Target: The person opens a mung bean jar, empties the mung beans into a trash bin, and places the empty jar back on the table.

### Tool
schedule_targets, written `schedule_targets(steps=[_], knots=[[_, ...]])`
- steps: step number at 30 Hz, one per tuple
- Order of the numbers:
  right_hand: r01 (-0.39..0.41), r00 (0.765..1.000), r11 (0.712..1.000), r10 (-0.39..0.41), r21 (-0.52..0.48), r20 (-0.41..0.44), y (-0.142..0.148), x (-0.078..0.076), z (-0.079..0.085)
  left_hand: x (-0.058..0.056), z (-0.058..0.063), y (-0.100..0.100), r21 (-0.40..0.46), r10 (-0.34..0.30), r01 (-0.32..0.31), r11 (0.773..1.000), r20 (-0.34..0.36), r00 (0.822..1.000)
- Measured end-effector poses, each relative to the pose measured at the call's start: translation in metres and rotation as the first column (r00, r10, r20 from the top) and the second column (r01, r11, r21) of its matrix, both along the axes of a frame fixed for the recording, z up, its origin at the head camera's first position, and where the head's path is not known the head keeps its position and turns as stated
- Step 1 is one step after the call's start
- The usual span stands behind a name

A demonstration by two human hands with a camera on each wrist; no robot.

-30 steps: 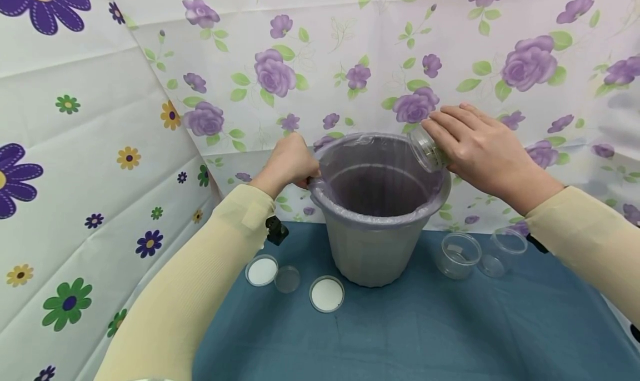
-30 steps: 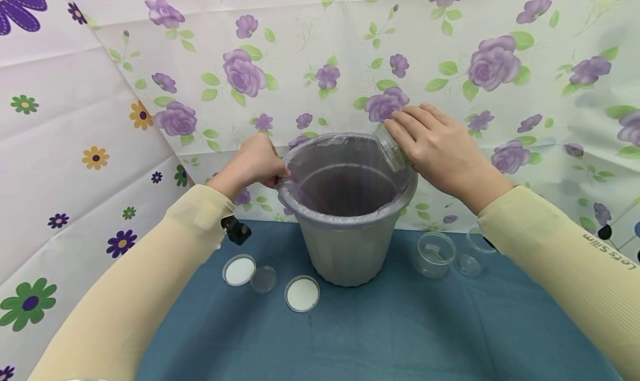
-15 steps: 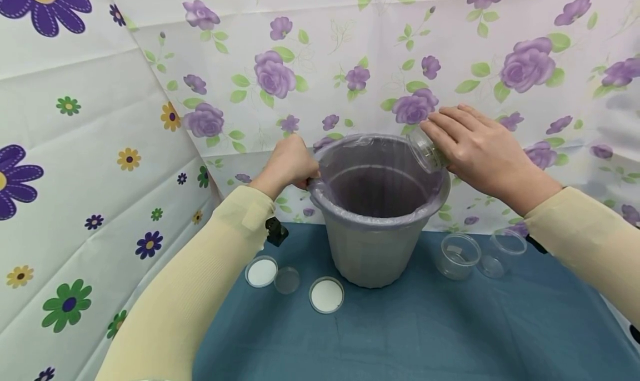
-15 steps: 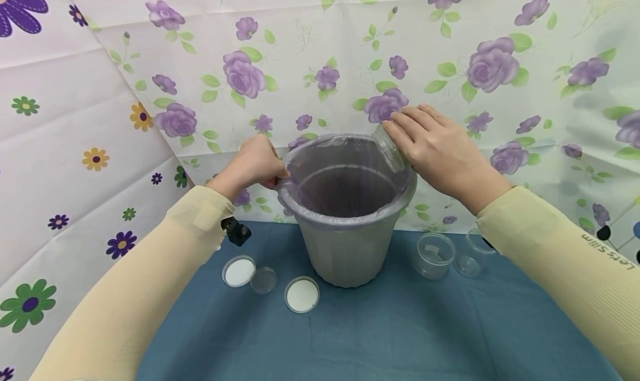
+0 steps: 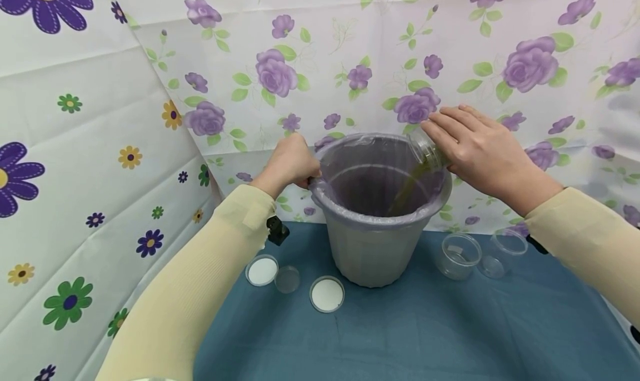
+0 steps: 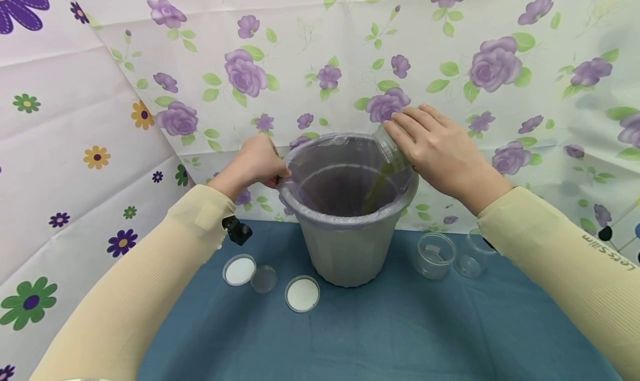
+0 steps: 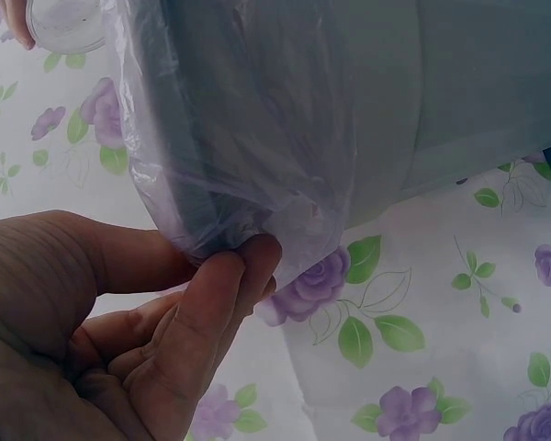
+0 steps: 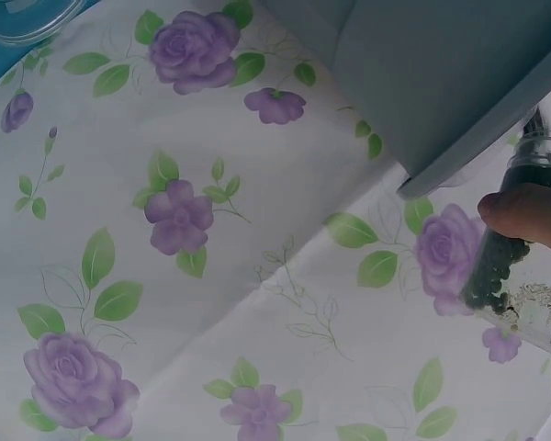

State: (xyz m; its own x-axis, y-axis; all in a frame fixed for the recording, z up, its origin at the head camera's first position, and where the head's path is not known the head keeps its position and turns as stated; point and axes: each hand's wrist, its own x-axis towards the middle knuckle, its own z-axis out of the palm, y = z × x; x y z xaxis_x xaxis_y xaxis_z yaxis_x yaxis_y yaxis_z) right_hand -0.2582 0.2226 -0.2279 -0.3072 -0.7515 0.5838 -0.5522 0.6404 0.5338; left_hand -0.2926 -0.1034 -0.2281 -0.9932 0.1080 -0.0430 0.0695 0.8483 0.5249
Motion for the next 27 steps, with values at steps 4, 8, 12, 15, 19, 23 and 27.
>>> schedule_targets(steps=[4,8,12,15,19,23,27], knots=[[-0.001,1.000,1.000,0.001,0.000,-0.004,-0.0007,-0.0003,0.0004,0.0002,0.0006,0.0000,0.004,0.001,-0.001,1.000,-0.001,1.000],[-0.002,1.000,1.000,0.002,0.002,-0.006,-0.0015,-0.0003,0.0012,0.0001,0.0008,0.0001,0.006,0.000,0.000,1.000,-0.003,1.000],[0.010,1.000,1.000,-0.010,0.015,-0.004,-0.0023,-0.0002,0.0025,0.0004,0.0009,0.0000,0.003,0.000,0.000,1.000,-0.009,1.000],[0.038,0.999,0.999,-0.038,0.036,0.002,-0.0023,0.0006,0.0032,0.0002,0.0008,-0.0001,0.004,0.000,0.000,1.000,-0.010,1.000],[0.043,0.999,0.998,-0.043,0.035,0.008,-0.0026,0.0012,0.0034,-0.0004,0.0002,0.0001,0.012,0.003,-0.004,1.000,0.005,1.000],[0.006,1.000,1.000,-0.006,0.005,0.008,-0.0032,0.0003,0.0026,-0.0007,-0.0001,0.0004,0.010,0.006,-0.006,1.000,0.013,1.000],[-0.003,1.000,1.000,0.003,-0.004,0.013,-0.0026,-0.0007,0.0017,-0.0002,0.0001,0.0005,0.001,0.006,-0.006,1.000,0.009,1.000]])
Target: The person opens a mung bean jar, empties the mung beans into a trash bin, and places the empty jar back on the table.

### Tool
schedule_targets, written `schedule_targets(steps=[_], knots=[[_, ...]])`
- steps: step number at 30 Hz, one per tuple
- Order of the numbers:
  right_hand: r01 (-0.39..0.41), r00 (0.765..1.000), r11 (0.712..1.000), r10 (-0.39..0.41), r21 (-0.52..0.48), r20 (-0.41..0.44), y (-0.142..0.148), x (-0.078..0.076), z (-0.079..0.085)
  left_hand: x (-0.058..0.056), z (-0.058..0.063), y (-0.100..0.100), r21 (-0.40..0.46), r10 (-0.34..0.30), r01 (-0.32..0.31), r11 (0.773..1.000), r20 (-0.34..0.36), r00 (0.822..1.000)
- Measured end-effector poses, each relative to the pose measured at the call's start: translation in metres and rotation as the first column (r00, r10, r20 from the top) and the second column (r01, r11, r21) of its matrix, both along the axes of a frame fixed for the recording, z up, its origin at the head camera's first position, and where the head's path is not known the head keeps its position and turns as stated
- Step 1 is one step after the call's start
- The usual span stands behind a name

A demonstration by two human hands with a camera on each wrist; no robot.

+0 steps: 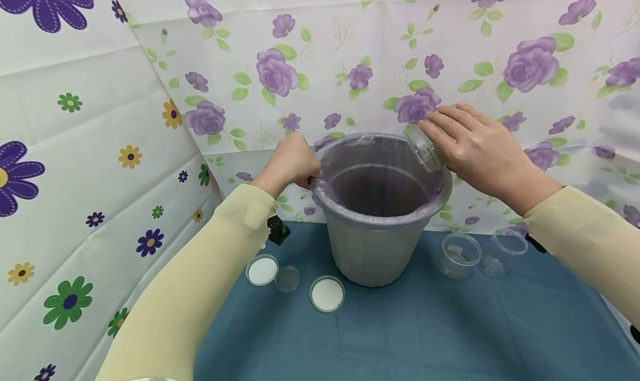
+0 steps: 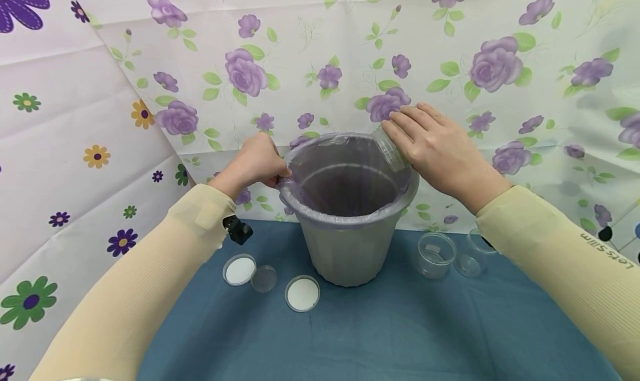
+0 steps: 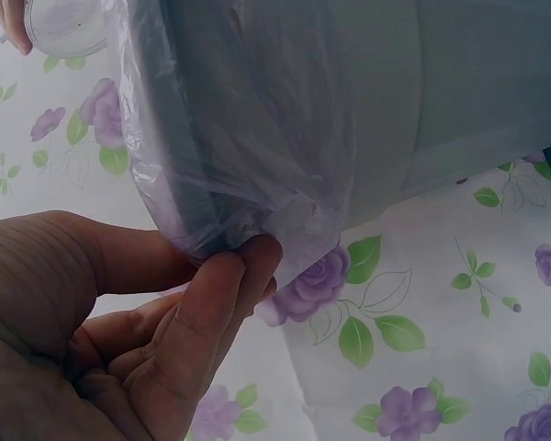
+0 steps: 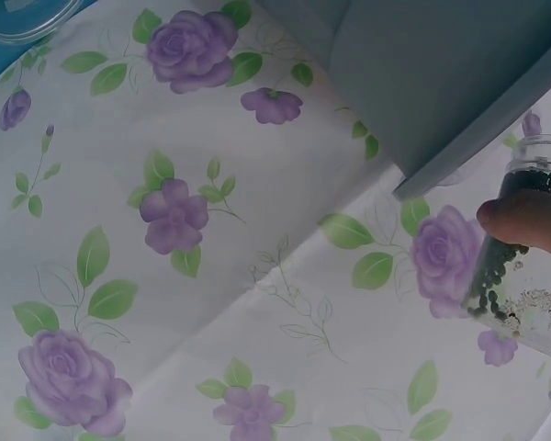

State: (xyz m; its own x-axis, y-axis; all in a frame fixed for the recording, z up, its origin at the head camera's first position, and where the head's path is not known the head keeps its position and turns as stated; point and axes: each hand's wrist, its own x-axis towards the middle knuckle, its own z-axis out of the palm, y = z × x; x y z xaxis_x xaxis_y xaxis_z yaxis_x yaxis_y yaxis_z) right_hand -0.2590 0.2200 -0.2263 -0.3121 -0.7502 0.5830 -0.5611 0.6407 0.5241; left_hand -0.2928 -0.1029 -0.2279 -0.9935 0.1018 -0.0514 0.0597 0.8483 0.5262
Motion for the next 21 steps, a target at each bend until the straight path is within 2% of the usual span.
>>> schedule_targets(steps=[21], knots=[[0.017,1.000,1.000,-0.017,0.024,0.001,-0.0033,0.0003,0.0009,-0.0009,-0.0005,-0.0008,-0.011,-0.001,0.001,1.000,0.004,1.000]])
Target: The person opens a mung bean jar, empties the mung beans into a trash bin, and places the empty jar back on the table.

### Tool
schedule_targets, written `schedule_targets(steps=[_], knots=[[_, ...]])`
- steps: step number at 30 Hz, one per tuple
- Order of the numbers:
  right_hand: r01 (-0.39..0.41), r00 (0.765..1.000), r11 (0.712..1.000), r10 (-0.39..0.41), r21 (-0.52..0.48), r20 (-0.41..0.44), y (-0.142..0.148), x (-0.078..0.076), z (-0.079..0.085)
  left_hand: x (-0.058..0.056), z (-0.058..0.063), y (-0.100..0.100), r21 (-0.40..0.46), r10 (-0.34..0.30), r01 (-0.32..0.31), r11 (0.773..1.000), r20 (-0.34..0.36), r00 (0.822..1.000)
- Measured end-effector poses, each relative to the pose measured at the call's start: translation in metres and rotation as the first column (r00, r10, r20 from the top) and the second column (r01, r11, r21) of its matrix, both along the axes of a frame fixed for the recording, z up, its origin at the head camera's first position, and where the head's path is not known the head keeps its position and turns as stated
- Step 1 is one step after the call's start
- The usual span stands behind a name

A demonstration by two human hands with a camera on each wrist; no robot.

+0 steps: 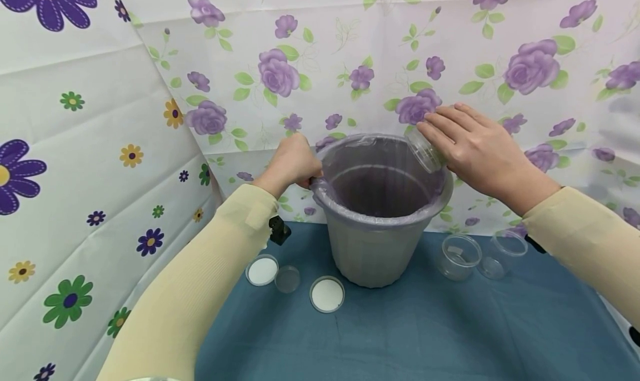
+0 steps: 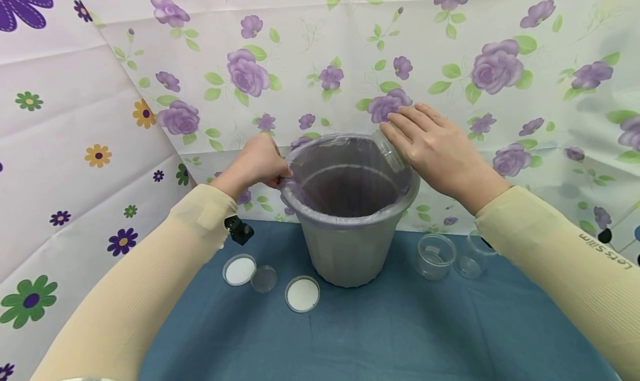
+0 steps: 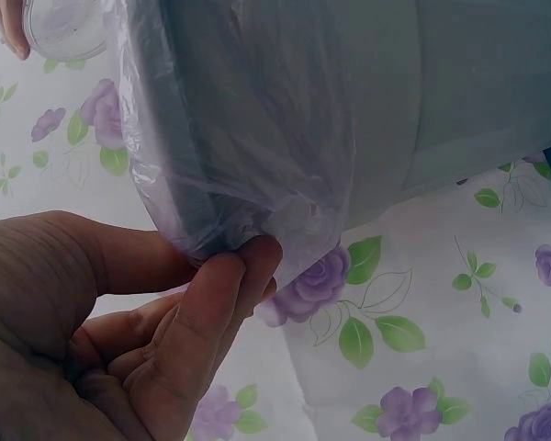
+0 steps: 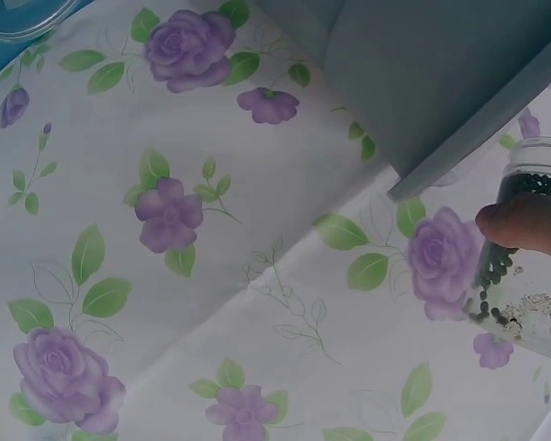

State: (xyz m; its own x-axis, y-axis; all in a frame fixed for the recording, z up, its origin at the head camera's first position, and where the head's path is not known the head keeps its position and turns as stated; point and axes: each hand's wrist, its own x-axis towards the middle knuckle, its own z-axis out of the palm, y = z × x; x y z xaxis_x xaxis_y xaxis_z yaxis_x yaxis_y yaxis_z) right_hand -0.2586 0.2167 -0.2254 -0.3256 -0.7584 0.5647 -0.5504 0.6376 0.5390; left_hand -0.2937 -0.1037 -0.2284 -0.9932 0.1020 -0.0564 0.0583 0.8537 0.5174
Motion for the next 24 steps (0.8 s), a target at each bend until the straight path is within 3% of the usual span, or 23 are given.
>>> schedule_targets(steps=[6,24], knots=[[-0.027,0.999,1.000,0.027,-0.010,-0.019,-0.0008,-0.0014,-0.0023,-0.0003,-0.0006,-0.0003,0.005,-0.005,0.005,1.000,0.005,1.000],[0.017,1.000,0.999,-0.017,0.041,0.001,-0.0023,-0.0010,-0.0018,-0.0002,-0.0007,-0.0003,0.007,-0.006,0.006,1.000,-0.017,1.000]])
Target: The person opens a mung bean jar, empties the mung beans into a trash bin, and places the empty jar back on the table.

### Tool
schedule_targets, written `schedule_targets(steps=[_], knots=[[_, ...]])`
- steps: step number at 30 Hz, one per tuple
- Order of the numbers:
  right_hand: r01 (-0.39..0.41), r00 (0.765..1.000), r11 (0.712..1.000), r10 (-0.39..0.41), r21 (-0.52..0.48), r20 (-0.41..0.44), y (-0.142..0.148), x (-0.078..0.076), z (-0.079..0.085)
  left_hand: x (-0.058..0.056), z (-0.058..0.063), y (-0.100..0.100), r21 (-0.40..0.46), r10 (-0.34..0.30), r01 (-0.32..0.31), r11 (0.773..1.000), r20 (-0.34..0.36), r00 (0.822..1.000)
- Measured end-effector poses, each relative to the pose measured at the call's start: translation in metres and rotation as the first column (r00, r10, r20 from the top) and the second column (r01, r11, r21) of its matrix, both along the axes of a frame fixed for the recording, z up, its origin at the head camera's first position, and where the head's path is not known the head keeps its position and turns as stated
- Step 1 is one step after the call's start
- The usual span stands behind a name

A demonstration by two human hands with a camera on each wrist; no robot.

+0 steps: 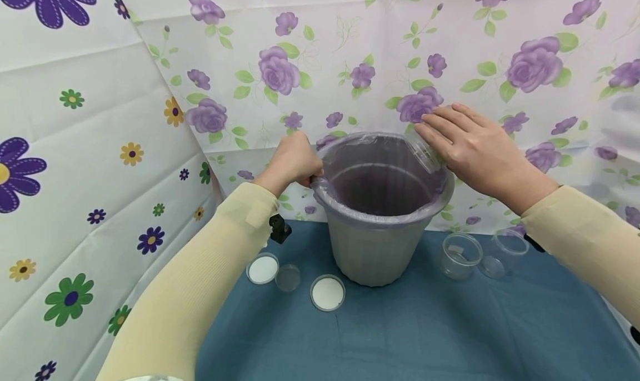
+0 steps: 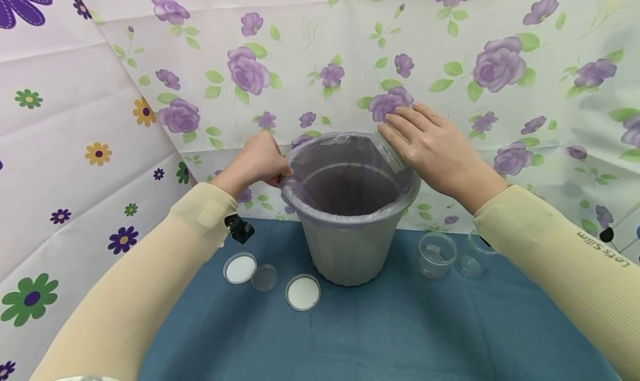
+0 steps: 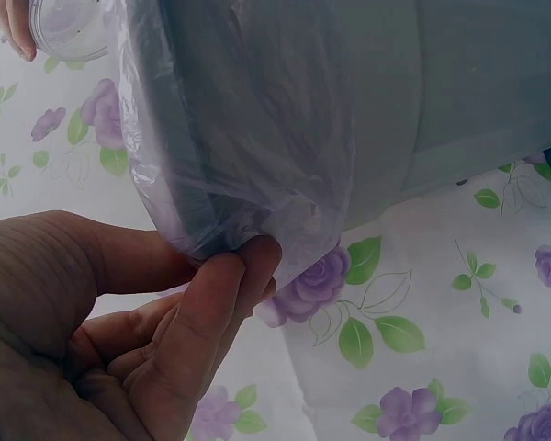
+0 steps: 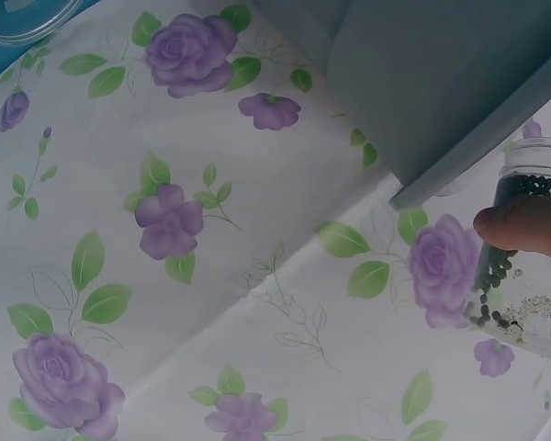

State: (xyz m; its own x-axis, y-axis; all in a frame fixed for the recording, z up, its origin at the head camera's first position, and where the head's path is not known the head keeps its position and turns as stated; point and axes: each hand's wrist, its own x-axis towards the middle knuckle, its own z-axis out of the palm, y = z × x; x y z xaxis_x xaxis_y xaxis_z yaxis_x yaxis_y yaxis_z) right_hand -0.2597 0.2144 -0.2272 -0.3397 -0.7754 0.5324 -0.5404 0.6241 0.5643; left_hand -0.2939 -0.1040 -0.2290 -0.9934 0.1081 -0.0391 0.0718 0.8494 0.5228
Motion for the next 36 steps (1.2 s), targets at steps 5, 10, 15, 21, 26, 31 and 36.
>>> schedule_targets(steps=[5,10,15,21,26,31,36], knots=[[-0.007,1.000,1.000,0.007,0.000,0.000,-0.0008,-0.0006,0.0001,-0.0010,-0.0002,-0.0001,0.000,0.000,0.000,1.000,-0.004,1.000],[-0.026,1.000,1.000,0.026,-0.010,0.004,-0.0013,-0.0012,-0.0011,-0.0001,0.0000,-0.0003,0.013,0.001,-0.001,1.000,-0.004,1.000],[-0.022,1.000,1.000,0.022,-0.005,0.007,-0.0009,-0.0015,-0.0020,0.0005,0.0001,0.0000,0.024,0.000,-0.001,1.000,0.010,1.000],[-0.022,1.000,1.000,0.022,-0.006,0.003,-0.0012,-0.0009,-0.0017,-0.0006,-0.0003,-0.0001,0.019,0.000,0.000,1.000,0.005,1.000],[-0.022,1.000,1.000,0.022,-0.007,0.008,-0.0014,-0.0014,-0.0019,-0.0015,-0.0005,-0.0002,0.005,-0.001,0.001,1.000,-0.004,1.000],[-0.019,1.000,1.000,0.019,-0.002,0.010,-0.0015,-0.0022,-0.0025,-0.0006,0.0001,-0.0004,0.011,-0.001,0.001,1.000,-0.002,1.000],[-0.017,1.000,1.000,0.017,-0.001,0.012,-0.0011,-0.0025,-0.0030,-0.0001,0.0005,-0.0010,0.019,0.003,-0.003,1.000,0.009,1.000]])
